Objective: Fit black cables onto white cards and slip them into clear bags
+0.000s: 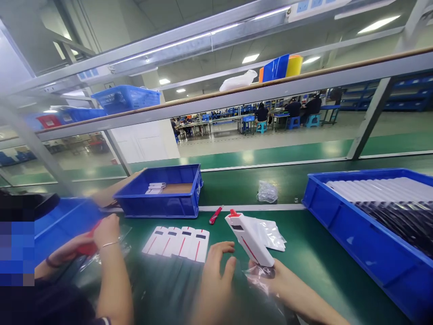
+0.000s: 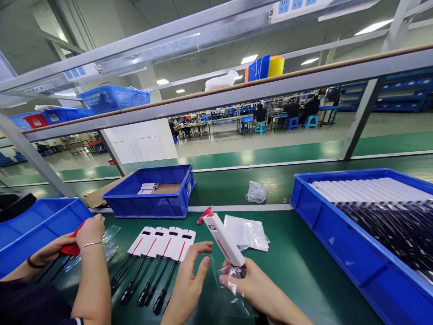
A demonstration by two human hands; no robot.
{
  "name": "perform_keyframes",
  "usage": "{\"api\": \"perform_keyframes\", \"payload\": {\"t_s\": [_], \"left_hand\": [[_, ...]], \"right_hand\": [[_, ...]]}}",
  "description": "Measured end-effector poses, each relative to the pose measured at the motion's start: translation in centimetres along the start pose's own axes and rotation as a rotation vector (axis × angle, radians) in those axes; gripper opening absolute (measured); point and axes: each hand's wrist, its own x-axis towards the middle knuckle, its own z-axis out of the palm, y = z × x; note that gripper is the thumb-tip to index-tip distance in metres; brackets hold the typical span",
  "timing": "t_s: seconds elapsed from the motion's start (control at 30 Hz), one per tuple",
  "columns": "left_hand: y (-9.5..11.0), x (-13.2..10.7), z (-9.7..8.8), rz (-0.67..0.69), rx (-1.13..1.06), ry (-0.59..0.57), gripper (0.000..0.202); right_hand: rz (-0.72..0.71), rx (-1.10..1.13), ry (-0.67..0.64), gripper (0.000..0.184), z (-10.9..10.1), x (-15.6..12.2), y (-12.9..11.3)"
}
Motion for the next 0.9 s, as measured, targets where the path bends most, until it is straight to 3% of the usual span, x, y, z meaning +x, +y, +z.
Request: {"api": "perform_keyframes", "payload": {"t_s": [0.17,0.37,0.5,0.67,0.9], "left_hand": [[-0.2,2.6,-0.5,-0.048,-0.02,-0.075,0.014],[-0.2,4.6,-0.5,-0.226,-0.167,-0.307,0.025],[-0.8,5.1,-0.5,-0.314,-0.261,-0.313,0.031],[-0.5,4.8,0.0,-0.325,-0.177,-0.336,0.023],[-0.4,4.6,0.8,-0.374,-0.214,-0.417,0.028]], "right_hand": [[0.019,0.029,-0.037,0.034,-0.7,1.2,-1.0],[0.082,0.035,-0.069,0.029,-1.6,1.2,-1.2],[0.138,-0.043,-0.123,0.019,-2.4,0.6,-1.2],[0.145,-0.096,-0.188,0.016,-2.9,0.5,-1.1],[0.129,-0.051,-0.099,0.025,-3.0,0.9,-1.6]]}}
